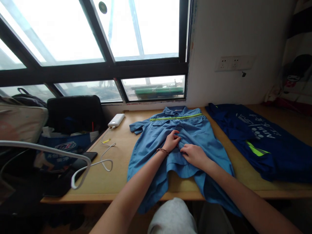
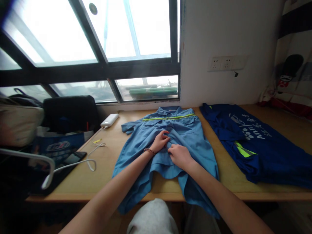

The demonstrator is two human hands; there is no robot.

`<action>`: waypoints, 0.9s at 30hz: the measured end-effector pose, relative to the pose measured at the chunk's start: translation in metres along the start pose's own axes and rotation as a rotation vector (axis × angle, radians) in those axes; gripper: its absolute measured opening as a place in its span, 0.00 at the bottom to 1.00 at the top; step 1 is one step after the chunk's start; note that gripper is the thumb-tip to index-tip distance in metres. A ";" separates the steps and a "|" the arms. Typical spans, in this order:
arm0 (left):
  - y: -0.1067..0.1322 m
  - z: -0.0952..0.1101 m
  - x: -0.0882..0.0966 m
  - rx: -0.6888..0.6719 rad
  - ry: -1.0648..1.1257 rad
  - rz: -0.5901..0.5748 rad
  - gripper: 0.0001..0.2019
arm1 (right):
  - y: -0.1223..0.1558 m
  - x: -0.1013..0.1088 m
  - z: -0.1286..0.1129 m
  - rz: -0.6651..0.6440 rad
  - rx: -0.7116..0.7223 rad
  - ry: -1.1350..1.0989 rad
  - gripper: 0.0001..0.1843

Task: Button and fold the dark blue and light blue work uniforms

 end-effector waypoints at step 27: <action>0.006 0.026 -0.019 -0.070 -0.025 -0.145 0.17 | -0.018 -0.027 0.082 0.059 -0.387 -1.097 0.10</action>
Point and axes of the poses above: each hand's wrist, its own y-axis away from the middle knuckle, its own x-axis out of the back of the hand, z = x × y, the point moved 2 cm from there along -y, towards the middle knuckle, and after that the axes turned 7 degrees about y, right-handed, at the moved point
